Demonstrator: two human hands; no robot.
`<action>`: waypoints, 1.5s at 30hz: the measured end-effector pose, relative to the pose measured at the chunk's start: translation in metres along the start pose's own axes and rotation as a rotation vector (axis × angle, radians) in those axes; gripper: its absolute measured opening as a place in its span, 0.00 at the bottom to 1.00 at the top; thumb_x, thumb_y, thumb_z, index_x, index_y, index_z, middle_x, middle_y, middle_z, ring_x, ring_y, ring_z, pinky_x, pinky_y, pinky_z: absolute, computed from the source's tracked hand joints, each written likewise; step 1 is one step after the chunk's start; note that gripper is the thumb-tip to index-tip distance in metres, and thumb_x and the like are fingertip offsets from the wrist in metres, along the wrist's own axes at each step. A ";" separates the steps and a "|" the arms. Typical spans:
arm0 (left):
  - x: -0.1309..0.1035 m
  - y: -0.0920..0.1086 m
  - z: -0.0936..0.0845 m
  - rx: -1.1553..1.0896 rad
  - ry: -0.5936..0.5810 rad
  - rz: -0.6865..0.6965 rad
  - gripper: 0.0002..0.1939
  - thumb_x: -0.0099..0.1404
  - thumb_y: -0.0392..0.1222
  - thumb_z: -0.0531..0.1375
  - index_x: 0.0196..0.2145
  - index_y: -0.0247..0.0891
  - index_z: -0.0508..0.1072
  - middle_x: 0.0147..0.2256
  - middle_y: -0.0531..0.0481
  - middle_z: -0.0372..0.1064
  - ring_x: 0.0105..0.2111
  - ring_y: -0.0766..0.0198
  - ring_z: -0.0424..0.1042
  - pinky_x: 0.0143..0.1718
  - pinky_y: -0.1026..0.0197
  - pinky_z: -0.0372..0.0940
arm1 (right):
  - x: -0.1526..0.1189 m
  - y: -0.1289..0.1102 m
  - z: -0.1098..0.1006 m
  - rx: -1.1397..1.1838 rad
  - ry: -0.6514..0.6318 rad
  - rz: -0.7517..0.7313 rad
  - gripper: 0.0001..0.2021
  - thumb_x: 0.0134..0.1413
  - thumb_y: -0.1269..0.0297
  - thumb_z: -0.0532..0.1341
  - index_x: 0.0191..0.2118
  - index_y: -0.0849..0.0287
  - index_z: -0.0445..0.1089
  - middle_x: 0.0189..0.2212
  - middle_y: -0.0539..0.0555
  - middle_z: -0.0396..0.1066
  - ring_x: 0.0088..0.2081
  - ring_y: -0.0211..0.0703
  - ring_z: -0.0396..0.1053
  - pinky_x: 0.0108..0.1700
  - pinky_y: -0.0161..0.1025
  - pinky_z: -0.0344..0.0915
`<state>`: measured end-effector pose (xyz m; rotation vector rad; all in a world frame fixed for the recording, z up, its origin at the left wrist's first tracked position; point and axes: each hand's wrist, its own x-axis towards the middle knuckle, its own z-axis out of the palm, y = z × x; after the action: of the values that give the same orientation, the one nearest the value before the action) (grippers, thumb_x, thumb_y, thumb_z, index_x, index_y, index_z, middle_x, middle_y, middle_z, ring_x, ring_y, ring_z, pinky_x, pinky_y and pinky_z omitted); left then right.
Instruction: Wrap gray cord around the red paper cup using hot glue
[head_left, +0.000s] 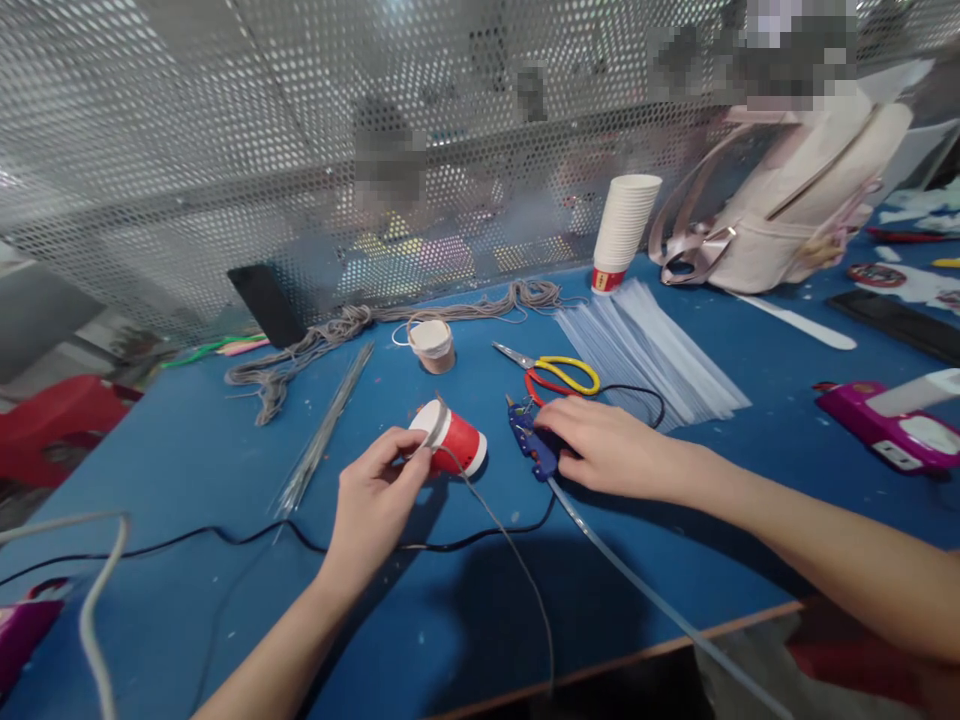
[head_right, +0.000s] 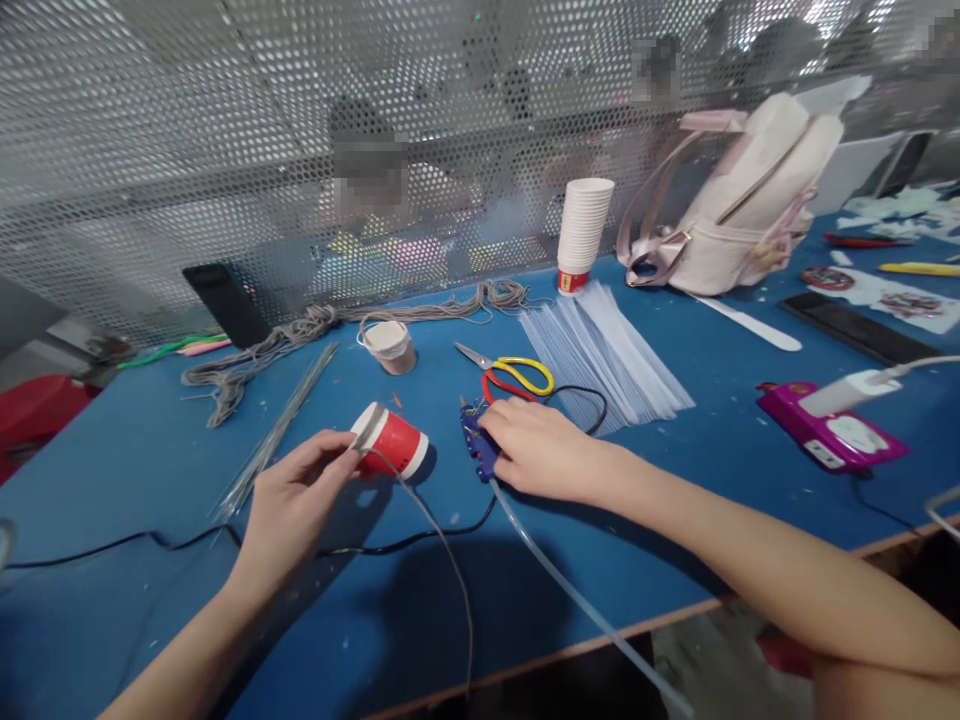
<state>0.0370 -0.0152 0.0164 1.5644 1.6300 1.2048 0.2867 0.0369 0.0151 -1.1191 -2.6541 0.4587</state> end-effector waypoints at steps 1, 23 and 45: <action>0.000 -0.001 0.000 -0.012 0.001 -0.006 0.10 0.58 0.45 0.59 0.32 0.37 0.75 0.30 0.51 0.70 0.29 0.64 0.69 0.31 0.64 0.66 | -0.004 0.002 0.002 -0.038 -0.034 -0.004 0.16 0.48 0.76 0.57 0.45 0.66 0.69 0.45 0.65 0.70 0.46 0.56 0.68 0.46 0.51 0.66; 0.000 0.003 0.003 -0.082 -0.042 -0.011 0.08 0.57 0.42 0.59 0.32 0.36 0.75 0.28 0.50 0.72 0.26 0.65 0.70 0.29 0.64 0.67 | -0.007 -0.003 0.001 1.338 0.266 0.241 0.12 0.42 0.62 0.62 0.36 0.61 0.70 0.41 0.60 0.74 0.19 0.31 0.59 0.21 0.34 0.58; -0.006 0.001 0.011 -0.040 -0.061 0.037 0.07 0.57 0.41 0.59 0.32 0.36 0.75 0.30 0.50 0.71 0.29 0.64 0.70 0.32 0.63 0.68 | -0.016 -0.049 0.016 0.847 0.134 0.244 0.03 0.48 0.68 0.58 0.27 0.59 0.62 0.19 0.44 0.58 0.21 0.32 0.55 0.24 0.30 0.55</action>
<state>0.0486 -0.0189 0.0117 1.5968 1.5360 1.1900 0.2609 -0.0102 0.0168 -1.1024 -1.8598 1.3288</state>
